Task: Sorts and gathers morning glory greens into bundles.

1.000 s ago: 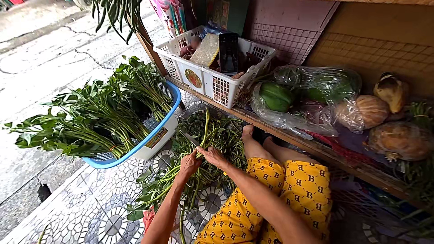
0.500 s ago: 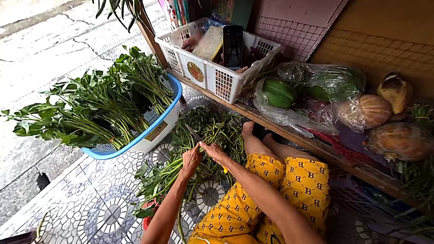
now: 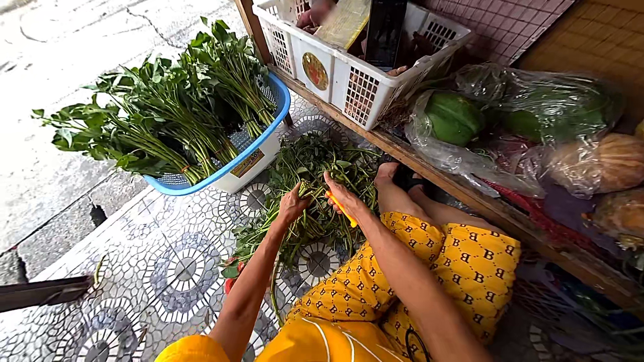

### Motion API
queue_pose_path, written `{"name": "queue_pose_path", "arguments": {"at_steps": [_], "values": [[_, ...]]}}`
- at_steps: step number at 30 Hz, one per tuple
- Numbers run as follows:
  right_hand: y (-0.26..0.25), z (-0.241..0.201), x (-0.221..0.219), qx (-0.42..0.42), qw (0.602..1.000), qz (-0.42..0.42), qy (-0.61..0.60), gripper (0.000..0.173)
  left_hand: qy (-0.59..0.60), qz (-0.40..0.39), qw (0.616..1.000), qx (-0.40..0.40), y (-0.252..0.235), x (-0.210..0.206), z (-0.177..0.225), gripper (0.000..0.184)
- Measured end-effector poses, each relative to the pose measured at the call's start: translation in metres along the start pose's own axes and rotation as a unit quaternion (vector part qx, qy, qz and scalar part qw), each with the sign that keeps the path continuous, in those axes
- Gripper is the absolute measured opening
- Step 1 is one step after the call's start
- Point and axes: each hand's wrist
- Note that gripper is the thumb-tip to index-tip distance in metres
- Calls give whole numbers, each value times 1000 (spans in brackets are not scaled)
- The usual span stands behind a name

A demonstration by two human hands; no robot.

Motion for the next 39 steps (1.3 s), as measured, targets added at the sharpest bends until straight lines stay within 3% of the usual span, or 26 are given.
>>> {"name": "queue_pose_path", "arguments": {"at_steps": [4, 7, 9, 11, 14, 17, 20, 23, 25, 27, 29, 32, 35, 38, 39], "values": [[-2, -1, -4, 60, 985, 14, 161, 76, 91, -46, 994, -46, 3, 7, -1, 51], [-6, 1, 0, 75, 969, 22, 234, 83, 204, -111, 968, -91, 9, 16, -1, 41], [-7, 2, 3, 71, 975, 20, 212, 80, 280, -179, 938, -95, 15, 25, 1, 41], [-8, 3, 3, 55, 991, 23, 118, 67, 313, -235, 917, -80, 18, 36, 4, 41], [-8, 1, -1, 45, 999, 12, -18, 47, 312, -277, 905, -85, 20, 42, 3, 23], [2, -6, 0, 148, 983, 1, 106, 45, 292, -308, 899, -107, 25, 44, 0, 23], [39, -26, 21, 273, 942, 3, 197, 46, 293, -306, 899, -111, 32, 47, -5, 37], [96, -41, 62, 350, 919, 149, 100, 49, 329, -297, 889, -115, 31, 47, -12, 41], [125, -48, 107, 319, 895, 301, 86, 61, 327, -292, 892, -110, 32, 47, -11, 41], [145, -47, 159, 235, 861, 427, 147, 64, 312, -289, 899, -111, 31, 47, -7, 40], [152, -31, 211, 148, 830, 491, 219, 60, 305, -293, 898, -120, 31, 47, -3, 37], [148, 5, 275, 70, 819, 490, 292, 51, 284, -302, 901, -126, 33, 47, 5, 38], [140, 34, 308, 10, 825, 472, 310, 55, 274, -315, 898, -139, 35, 46, 10, 36], [135, 28, 292, -22, 816, 469, 337, 75, 255, -327, 898, -147, 42, 46, 19, 34], [134, 18, 275, 9, 807, 467, 360, 77, 250, -331, 897, -152, 45, 46, 22, 33]]}}
Point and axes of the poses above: each hand's wrist, its own y-axis away from the middle knuckle, its own x-axis out of the back of the hand, z = x × y, and after that the axes turned 9 degrees about x, right-handed
